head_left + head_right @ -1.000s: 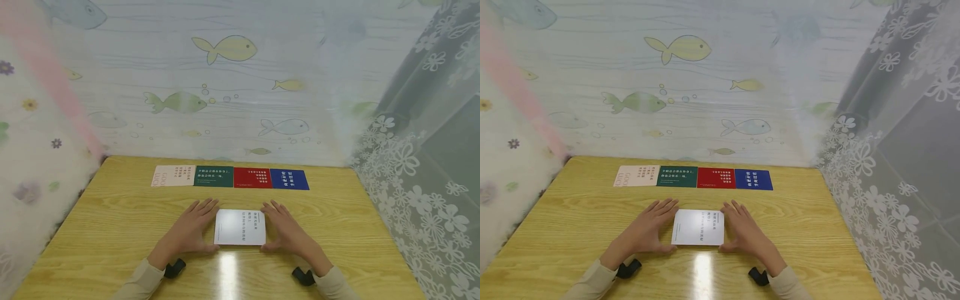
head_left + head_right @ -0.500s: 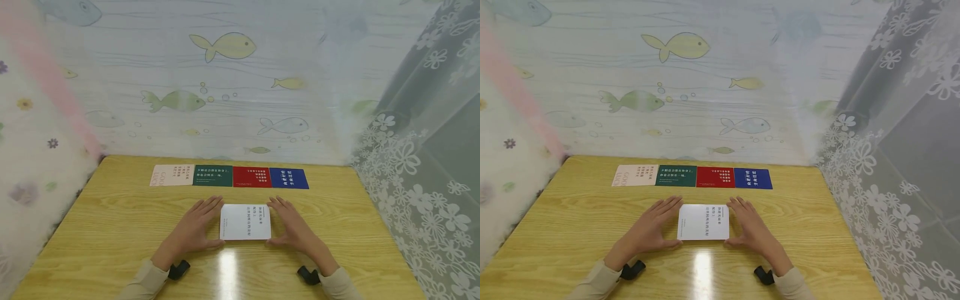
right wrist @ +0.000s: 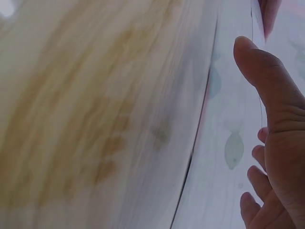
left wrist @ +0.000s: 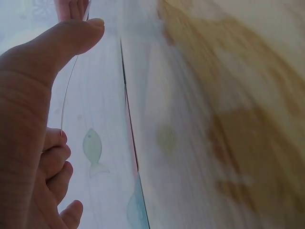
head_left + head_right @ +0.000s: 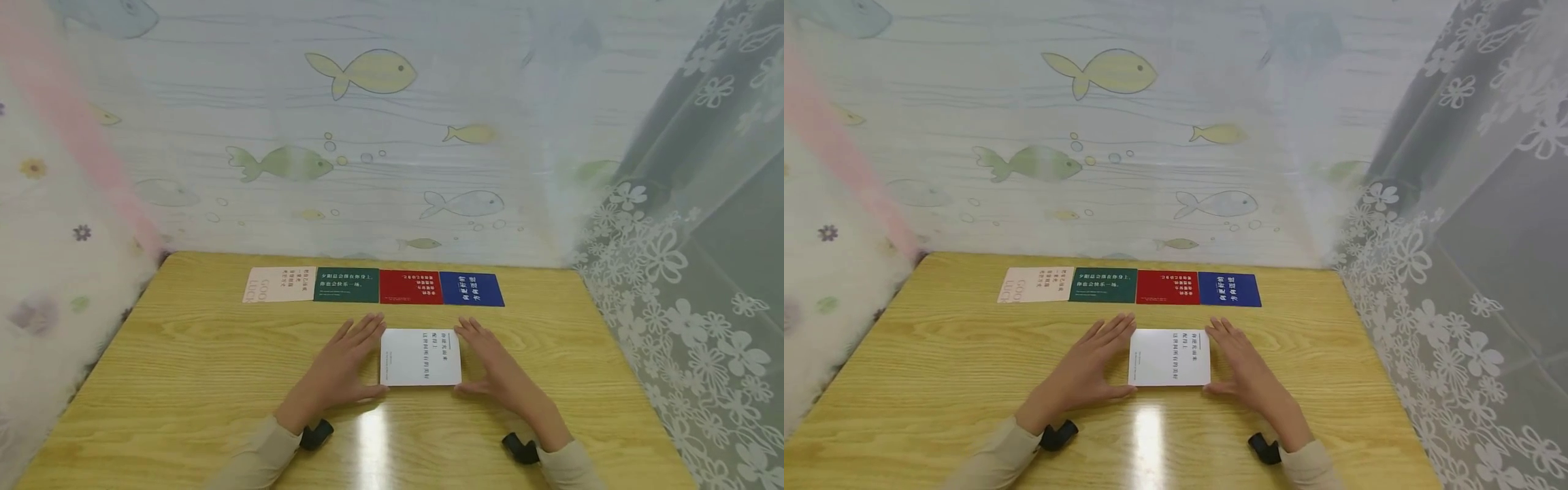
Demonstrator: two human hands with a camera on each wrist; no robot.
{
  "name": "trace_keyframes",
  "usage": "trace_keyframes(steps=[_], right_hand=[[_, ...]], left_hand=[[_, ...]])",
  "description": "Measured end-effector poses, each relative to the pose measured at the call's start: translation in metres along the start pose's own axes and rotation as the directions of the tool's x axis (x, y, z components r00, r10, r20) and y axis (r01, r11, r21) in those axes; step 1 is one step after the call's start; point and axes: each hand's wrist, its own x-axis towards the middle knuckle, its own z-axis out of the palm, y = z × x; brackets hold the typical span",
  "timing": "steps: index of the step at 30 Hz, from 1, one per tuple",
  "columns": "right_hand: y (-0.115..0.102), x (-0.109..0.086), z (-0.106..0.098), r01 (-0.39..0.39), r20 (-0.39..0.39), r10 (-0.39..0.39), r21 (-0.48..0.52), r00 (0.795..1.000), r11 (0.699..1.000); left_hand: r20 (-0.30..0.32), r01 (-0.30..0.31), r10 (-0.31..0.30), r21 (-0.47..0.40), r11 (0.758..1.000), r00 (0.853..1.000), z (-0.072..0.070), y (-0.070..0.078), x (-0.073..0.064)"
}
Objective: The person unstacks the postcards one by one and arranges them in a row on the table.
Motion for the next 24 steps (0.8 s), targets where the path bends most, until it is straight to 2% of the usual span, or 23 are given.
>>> trace_keyframes(steps=[8,15,24], right_hand=[[0.014,-0.007,-0.009,-0.027,0.011,0.027,0.007,1.000,1.000],[0.025,-0.014,-0.014,-0.032,0.003,0.032,0.023,0.999,0.999],[0.040,-0.020,-0.019,-0.049,0.026,0.048,0.063,0.999,0.997]], left_hand=[[0.017,0.010,-0.009,-0.010,1.000,1.000,0.004,0.008,0.017],[0.074,0.010,-0.008,-0.029,1.000,0.997,0.010,0.016,0.030],[0.069,0.003,-0.001,-0.036,0.999,0.998,0.020,0.021,0.041]])
